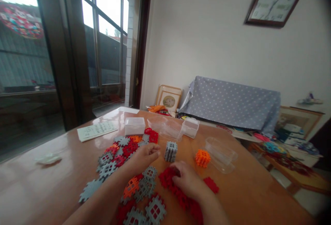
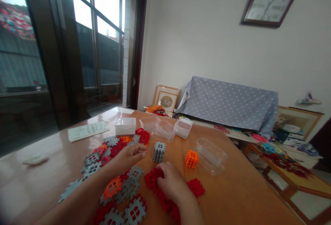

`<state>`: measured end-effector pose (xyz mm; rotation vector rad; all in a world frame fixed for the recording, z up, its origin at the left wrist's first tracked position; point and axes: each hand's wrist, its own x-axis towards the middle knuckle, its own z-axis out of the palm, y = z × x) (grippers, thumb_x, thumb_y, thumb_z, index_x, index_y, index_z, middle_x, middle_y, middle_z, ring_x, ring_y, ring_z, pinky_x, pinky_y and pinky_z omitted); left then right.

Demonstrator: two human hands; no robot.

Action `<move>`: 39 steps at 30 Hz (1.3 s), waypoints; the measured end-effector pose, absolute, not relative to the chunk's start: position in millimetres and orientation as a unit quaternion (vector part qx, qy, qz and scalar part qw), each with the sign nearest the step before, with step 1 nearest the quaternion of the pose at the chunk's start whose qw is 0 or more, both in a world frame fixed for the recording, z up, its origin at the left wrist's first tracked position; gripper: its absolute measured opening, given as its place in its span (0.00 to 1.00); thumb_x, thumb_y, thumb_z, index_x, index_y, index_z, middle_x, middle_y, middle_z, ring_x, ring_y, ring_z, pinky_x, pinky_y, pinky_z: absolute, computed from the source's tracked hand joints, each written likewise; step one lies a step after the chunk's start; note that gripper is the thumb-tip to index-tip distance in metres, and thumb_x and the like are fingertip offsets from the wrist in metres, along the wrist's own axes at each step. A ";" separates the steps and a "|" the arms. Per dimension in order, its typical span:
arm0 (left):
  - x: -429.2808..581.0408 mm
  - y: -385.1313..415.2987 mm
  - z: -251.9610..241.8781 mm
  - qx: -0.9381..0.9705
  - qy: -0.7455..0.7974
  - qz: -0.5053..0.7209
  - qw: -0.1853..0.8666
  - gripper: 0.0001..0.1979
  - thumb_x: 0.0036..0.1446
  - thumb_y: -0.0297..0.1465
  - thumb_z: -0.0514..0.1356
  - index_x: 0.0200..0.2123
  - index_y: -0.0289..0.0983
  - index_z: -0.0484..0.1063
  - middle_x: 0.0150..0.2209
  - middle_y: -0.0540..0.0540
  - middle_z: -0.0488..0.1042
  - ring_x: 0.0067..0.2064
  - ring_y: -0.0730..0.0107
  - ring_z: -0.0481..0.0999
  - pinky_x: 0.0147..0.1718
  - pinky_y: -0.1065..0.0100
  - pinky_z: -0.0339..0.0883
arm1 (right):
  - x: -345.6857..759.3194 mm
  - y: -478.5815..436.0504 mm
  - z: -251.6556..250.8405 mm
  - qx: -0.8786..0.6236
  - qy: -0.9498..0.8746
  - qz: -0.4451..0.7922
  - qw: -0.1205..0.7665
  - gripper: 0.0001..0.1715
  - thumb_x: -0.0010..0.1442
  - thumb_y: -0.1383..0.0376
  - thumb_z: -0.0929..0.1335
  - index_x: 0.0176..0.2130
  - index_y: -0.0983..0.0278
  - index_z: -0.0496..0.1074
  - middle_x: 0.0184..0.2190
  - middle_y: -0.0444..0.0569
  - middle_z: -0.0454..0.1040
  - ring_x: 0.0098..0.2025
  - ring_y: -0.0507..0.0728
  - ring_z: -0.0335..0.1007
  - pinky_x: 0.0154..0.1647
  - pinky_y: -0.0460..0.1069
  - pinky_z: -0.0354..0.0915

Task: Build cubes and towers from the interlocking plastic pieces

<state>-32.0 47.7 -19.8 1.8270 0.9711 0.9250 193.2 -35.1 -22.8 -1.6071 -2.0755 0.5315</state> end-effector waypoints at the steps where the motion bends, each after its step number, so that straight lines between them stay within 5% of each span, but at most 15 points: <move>1: -33.2 46.9 -17.3 0.735 0.388 0.361 0.424 0.20 0.58 0.40 0.59 0.49 0.33 0.73 0.37 0.46 0.77 0.37 0.67 0.74 0.35 0.69 0.65 | 198.3 -31.9 -26.3 -0.600 -0.744 0.181 0.232 0.22 0.50 0.73 0.66 0.44 0.60 0.76 0.41 0.48 0.75 0.44 0.57 0.69 0.46 0.48 0.61; 8: -49.6 42.3 -12.0 0.790 0.413 0.254 0.374 0.19 0.51 0.32 0.59 0.48 0.36 0.76 0.41 0.43 0.79 0.41 0.60 0.76 0.37 0.67 0.66 | 207.9 -23.8 -31.1 -0.631 -0.732 0.125 0.224 0.23 0.52 0.75 0.64 0.46 0.61 0.77 0.42 0.49 0.77 0.48 0.58 0.69 0.51 0.49 0.59; 13: -58.2 28.8 -1.4 0.857 0.404 0.163 0.276 0.28 0.39 0.38 0.70 0.48 0.42 0.78 0.47 0.42 0.77 0.49 0.48 0.74 0.46 0.60 0.65 | 186.1 -38.2 -4.9 -0.596 -0.741 0.151 0.270 0.20 0.56 0.69 0.66 0.48 0.61 0.76 0.45 0.51 0.77 0.49 0.60 0.69 0.52 0.51 0.59; 18: -58.8 25.8 -5.8 0.888 0.381 0.118 0.227 0.36 0.32 0.40 0.74 0.49 0.44 0.76 0.49 0.41 0.75 0.51 0.44 0.72 0.50 0.56 0.63 | 161.5 -67.9 18.5 -0.551 -0.774 0.247 0.190 0.17 0.49 0.59 0.76 0.40 0.57 0.77 0.39 0.45 0.76 0.41 0.58 0.69 0.39 0.48 0.60; 21: -56.1 28.7 -12.1 0.896 0.385 0.102 0.194 0.31 0.34 0.38 0.72 0.48 0.42 0.76 0.47 0.40 0.75 0.48 0.45 0.72 0.48 0.56 0.64 | 149.2 -81.6 20.2 -0.542 -0.792 0.242 0.142 0.30 0.38 0.54 0.80 0.42 0.56 0.76 0.43 0.45 0.74 0.45 0.61 0.68 0.42 0.49 0.60; 26: -51.8 31.1 -15.3 0.894 0.401 0.119 0.161 0.18 0.42 0.34 0.65 0.41 0.40 0.76 0.43 0.39 0.76 0.44 0.48 0.74 0.43 0.58 0.65 | 134.3 -84.1 14.3 -0.540 -0.807 0.223 0.082 0.38 0.39 0.58 0.80 0.50 0.57 0.73 0.52 0.51 0.71 0.54 0.67 0.64 0.55 0.55 0.57; 35: -52.3 37.5 -13.8 0.859 0.399 0.208 0.244 0.07 0.49 0.37 0.63 0.30 0.40 0.77 0.31 0.45 0.78 0.34 0.60 0.74 0.34 0.66 0.61 | 132.4 -64.4 2.0 -0.571 -0.771 0.225 0.170 0.21 0.49 0.64 0.73 0.45 0.59 0.73 0.48 0.49 0.75 0.50 0.62 0.68 0.47 0.50 0.60; 39: -54.6 41.6 -8.5 0.831 0.418 0.237 0.281 0.12 0.57 0.37 0.57 0.25 0.39 0.74 0.25 0.48 0.74 0.28 0.67 0.69 0.28 0.68 0.54 | 132.5 -54.5 -10.3 -0.564 -0.754 0.241 0.236 0.22 0.52 0.69 0.69 0.48 0.58 0.73 0.47 0.47 0.77 0.50 0.60 0.71 0.48 0.49 0.62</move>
